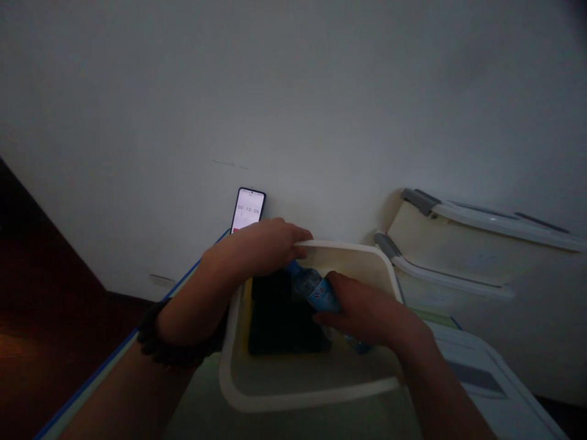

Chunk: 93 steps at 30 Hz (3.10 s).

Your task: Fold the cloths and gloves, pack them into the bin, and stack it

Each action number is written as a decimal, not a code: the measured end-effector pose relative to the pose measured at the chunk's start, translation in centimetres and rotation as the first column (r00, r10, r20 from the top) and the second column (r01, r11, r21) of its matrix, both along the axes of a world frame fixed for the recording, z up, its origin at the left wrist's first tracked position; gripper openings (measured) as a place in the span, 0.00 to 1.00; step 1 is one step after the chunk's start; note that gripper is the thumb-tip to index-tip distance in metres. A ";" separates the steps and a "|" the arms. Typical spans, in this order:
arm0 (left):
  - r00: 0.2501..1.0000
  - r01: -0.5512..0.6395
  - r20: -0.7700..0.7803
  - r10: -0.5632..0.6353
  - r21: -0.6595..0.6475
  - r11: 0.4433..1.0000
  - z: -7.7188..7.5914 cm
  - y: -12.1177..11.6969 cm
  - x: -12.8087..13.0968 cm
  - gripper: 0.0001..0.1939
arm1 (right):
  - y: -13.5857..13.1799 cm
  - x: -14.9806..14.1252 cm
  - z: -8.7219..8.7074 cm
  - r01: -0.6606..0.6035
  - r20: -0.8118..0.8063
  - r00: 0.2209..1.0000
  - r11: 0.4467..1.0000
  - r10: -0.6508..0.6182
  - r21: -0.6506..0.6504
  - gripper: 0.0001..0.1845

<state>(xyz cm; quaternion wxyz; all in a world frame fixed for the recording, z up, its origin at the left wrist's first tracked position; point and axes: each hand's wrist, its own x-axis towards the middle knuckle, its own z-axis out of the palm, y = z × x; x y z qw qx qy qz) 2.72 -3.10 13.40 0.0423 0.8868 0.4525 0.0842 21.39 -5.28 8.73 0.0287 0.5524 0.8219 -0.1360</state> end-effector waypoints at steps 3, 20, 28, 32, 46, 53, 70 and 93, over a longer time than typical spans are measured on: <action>1.000 -0.004 -0.004 0.004 0.011 1.000 0.0 0.1 0.0 0.13 | -0.2 0.2 0.5 0.001 0.024 1.000 1.000 -0.001 0.002 0.22; 1.000 0.006 -0.019 -0.006 0.028 1.000 -0.1 0.2 -0.1 0.14 | 0.6 0.4 0.2 -0.023 0.081 0.996 0.999 0.027 -0.045 0.18; 0.999 0.033 -0.006 -0.033 0.033 0.999 -0.1 0.1 -0.1 0.13 | 0.2 -0.1 0.6 -0.061 0.001 0.998 0.996 0.061 0.064 0.16; 1.000 0.027 0.002 -0.027 0.024 0.999 -0.2 0.2 -0.2 0.14 | 0.4 -0.3 0.6 -0.135 -0.031 0.990 0.990 0.137 0.048 0.14; 1.000 0.009 -0.020 -0.008 0.038 0.999 0.0 0.0 0.2 0.14 | -0.8 -1.3 1.3 -0.065 -0.023 0.997 0.973 0.072 0.221 0.14; 1.000 -0.001 -0.025 0.002 0.038 0.999 -0.2 0.1 0.2 0.14 | -1.8 -2.3 0.9 -0.151 0.007 0.988 0.988 0.151 0.016 0.08; 1.000 0.018 -0.006 -0.018 0.046 0.999 -0.2 0.2 0.4 0.15 | -2.5 -4.3 -0.3 -0.149 0.127 0.983 0.984 0.136 0.100 0.15; 0.999 0.027 -0.036 -0.024 0.090 0.996 -0.3 0.2 0.2 0.15 | -3.6 -4.7 1.0 -0.066 -0.018 0.998 0.998 0.067 0.018 0.19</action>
